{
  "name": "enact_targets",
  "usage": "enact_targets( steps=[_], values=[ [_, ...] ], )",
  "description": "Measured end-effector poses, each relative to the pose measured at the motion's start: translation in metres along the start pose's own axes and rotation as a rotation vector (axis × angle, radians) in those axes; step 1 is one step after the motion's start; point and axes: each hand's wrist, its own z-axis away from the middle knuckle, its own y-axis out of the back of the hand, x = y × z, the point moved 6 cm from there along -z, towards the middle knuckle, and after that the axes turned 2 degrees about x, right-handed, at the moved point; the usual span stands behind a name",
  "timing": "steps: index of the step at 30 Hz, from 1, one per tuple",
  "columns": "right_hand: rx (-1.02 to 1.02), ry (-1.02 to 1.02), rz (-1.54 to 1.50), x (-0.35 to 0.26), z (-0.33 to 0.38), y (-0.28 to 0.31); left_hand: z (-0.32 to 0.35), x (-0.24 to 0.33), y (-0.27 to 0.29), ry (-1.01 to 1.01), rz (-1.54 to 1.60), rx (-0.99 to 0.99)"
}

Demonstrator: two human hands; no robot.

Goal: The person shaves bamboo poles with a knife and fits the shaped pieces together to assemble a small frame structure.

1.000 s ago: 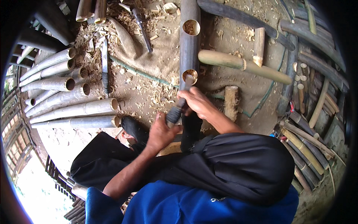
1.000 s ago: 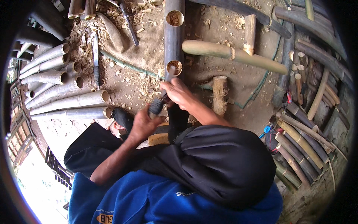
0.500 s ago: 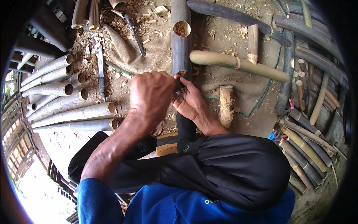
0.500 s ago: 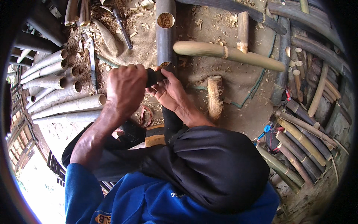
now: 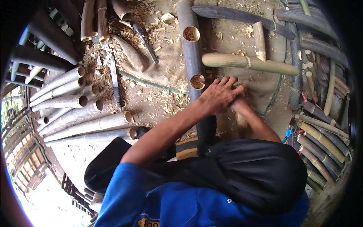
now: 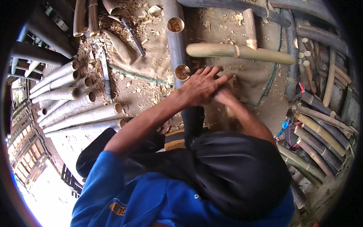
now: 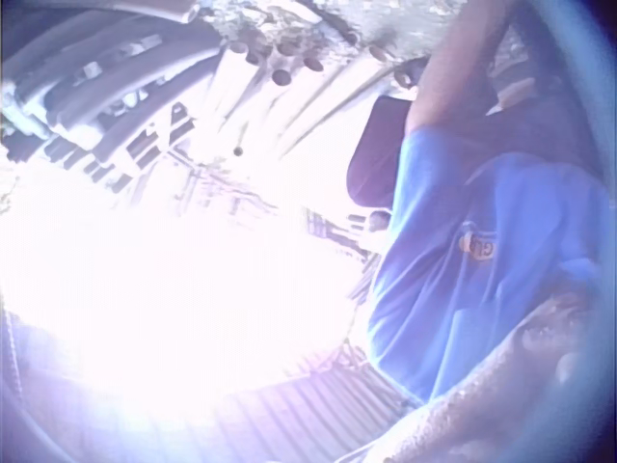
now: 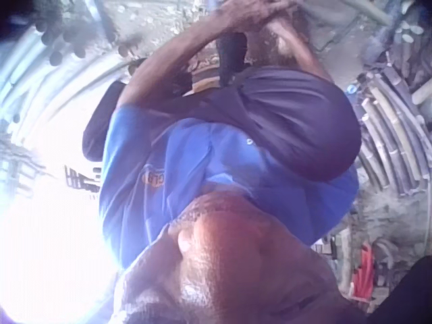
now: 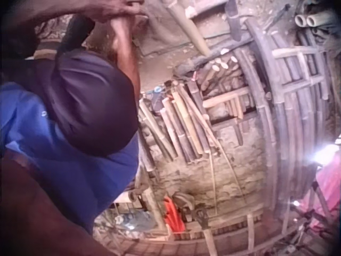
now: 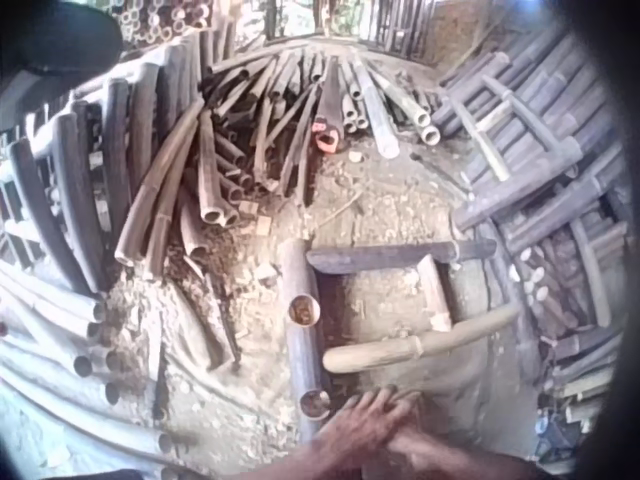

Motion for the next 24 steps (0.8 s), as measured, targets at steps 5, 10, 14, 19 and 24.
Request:
enact_targets(
  steps=[5, 10, 14, 19, 24],
  values=[
    [0.060, 0.327, 0.242, -0.011, -0.043, 0.052, -0.008, -0.024, 0.009, 0.186, 0.235, 0.303],
    [-0.052, 0.601, 0.347, -0.096, -0.098, 0.082, 0.014, -0.050, 0.034, 0.414, 0.503, 0.787],
    [-0.079, 0.792, 0.829, -0.137, -0.114, 0.062, 0.035, -0.059, 0.043, 0.486, 0.398, 1.122],
    [-0.253, 0.654, 0.529, -0.089, -0.111, 0.064, 0.014, -0.049, 0.037, 0.548, 0.412, 0.820],
    [-0.586, -0.086, -0.179, -0.016, -0.050, 0.036, -0.007, -0.027, 0.012, 0.564, 0.463, 0.096]
  ],
)
